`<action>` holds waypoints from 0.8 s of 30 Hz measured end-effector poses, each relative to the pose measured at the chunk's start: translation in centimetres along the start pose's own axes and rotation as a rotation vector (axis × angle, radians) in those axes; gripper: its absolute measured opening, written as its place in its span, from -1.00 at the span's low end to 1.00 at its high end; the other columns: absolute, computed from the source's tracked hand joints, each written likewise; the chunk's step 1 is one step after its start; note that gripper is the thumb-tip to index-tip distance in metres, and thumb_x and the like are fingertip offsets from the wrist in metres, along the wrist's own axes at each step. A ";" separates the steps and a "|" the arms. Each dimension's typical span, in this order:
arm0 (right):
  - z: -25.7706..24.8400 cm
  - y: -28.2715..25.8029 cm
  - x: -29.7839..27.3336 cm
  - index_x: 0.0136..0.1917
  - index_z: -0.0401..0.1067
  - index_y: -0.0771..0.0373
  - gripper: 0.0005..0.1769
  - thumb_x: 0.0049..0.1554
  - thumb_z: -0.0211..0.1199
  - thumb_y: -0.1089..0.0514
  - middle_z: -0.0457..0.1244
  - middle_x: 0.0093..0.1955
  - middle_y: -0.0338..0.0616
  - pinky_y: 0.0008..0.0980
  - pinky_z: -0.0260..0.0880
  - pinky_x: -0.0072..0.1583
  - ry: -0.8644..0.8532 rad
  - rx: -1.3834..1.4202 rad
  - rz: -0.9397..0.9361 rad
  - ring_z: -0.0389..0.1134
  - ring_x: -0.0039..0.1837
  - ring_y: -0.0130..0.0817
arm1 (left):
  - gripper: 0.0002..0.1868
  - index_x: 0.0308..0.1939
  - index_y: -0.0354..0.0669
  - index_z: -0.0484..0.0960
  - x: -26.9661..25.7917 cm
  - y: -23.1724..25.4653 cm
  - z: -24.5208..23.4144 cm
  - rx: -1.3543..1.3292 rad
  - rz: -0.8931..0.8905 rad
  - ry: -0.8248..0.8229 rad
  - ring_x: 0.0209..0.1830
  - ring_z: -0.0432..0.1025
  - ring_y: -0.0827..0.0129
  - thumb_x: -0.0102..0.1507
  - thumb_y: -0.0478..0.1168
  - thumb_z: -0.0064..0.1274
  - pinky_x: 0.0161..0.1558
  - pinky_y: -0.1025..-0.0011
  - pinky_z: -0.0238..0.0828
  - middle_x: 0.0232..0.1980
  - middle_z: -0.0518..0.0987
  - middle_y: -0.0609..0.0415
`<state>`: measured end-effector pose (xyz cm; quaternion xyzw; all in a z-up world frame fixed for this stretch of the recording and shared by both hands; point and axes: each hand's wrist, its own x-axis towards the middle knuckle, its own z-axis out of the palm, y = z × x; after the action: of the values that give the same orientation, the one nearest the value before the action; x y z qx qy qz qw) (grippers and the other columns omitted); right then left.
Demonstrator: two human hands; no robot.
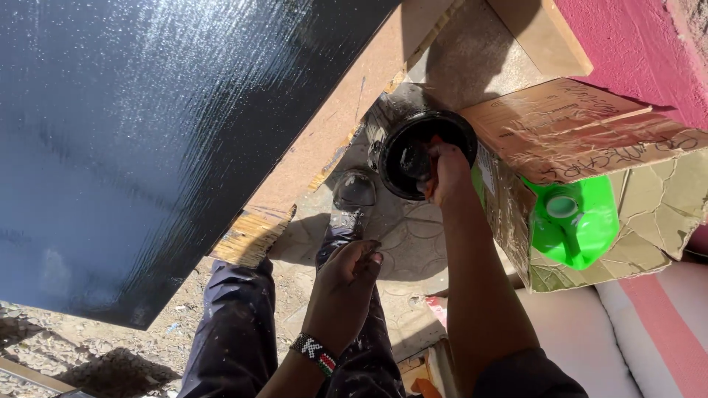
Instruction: Painting a wooden board with black paint using a sponge
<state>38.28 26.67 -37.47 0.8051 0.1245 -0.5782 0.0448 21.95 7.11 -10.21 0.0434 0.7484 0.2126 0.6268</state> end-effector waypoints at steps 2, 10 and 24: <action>-0.3 0.3 -0.1 -0.20 0.24 0.03 -0.86 0.07 0.11 0.27 0.17 -0.34 -0.20 -0.33 -0.16 -0.39 -0.226 0.139 0.000 0.12 -0.39 -0.26 | -0.63 0.26 0.00 0.89 -0.1 -0.3 0.4 -0.085 0.056 0.031 0.20 0.72 0.35 0.49 -0.03 0.12 0.22 0.30 0.59 0.24 0.88 0.18; -0.6 -0.5 -3.8 -0.27 0.08 -0.04 -0.77 0.03 0.11 0.19 -0.02 -0.35 -0.30 -0.38 -0.25 -0.38 -0.369 -0.103 -0.042 -0.03 -0.39 -0.43 | -0.59 0.29 -0.05 0.85 -2.7 0.5 -0.2 -0.132 0.026 0.012 0.25 0.71 0.27 0.50 0.01 0.09 0.21 0.25 0.62 0.33 0.80 0.10; -9.0 -6.7 -29.0 0.23 0.65 0.18 -0.76 0.40 0.40 0.03 0.49 0.12 0.01 -0.13 0.47 -0.18 -1.090 0.237 -0.313 0.47 -0.03 -0.02 | -0.40 -0.43 0.02 0.39 -17.0 8.8 -19.7 -0.170 0.454 0.006 -0.35 0.11 0.55 0.65 -0.01 0.31 -0.25 0.39 0.06 -0.37 0.22 0.34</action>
<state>36.16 30.79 -6.69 0.3626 0.1354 -0.9191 -0.0741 4.90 4.27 11.13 0.1571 0.7006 0.4105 0.5622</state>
